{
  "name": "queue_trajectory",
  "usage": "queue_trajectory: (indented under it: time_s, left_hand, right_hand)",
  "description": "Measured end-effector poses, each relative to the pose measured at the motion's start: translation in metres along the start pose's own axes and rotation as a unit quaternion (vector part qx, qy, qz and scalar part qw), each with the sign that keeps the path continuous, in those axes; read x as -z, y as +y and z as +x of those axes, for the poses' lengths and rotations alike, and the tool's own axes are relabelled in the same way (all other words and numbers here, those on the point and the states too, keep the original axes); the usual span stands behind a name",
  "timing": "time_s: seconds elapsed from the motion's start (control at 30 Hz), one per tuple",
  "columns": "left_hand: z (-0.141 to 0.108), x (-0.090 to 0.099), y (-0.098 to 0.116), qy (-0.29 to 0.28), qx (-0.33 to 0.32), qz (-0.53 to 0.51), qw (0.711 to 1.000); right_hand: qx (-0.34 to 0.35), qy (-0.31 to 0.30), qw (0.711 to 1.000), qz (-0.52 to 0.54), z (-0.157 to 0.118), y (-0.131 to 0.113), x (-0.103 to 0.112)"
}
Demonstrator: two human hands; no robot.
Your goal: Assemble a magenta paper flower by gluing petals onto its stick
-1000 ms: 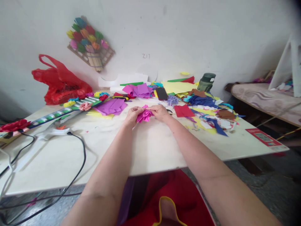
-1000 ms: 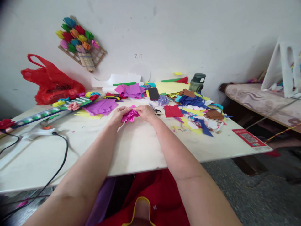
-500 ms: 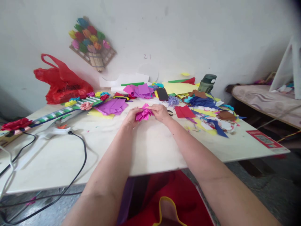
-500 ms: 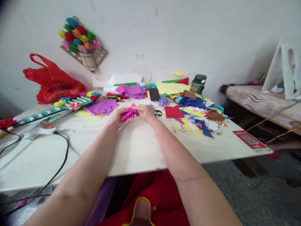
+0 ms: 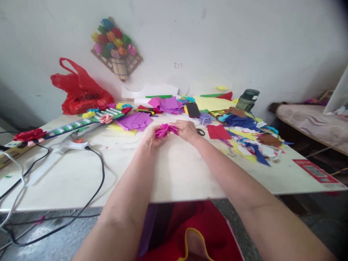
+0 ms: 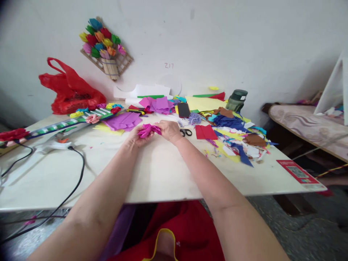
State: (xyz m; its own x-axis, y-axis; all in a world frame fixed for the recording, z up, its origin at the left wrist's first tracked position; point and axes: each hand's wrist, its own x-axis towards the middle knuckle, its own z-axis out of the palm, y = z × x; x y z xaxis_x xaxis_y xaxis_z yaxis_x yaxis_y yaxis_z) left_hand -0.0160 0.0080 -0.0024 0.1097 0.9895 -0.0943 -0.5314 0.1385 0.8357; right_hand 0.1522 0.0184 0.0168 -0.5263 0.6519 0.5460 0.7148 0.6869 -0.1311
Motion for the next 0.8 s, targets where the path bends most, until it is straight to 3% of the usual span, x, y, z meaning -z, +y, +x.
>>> queue_trajectory:
  time_s: [0.17,0.3,0.47,0.63,0.8]
  left_hand:
    - [-0.005,0.003,0.004,0.054,0.056,-0.092,0.993]
    - [-0.009,0.005,0.007,0.065,0.097,-0.160,0.980]
    - [-0.010,0.002,0.008,0.050,0.105,-0.111,0.987]
    - [-0.010,-0.001,0.006,-0.016,0.016,0.024,0.999]
    - [-0.011,-0.001,0.005,-0.045,-0.053,0.062,0.996]
  right_hand:
    - [0.032,0.001,0.999,-0.039,0.009,-0.004,-0.008]
    - [0.036,0.020,0.998,-0.049,0.008,-0.004,-0.023]
    - [0.047,0.061,0.996,-0.052,-0.003,0.000,-0.031]
    - [0.052,0.074,0.992,-0.086,-0.011,0.002,-0.026]
    - [0.036,0.062,0.993,-0.096,-0.011,-0.001,-0.021]
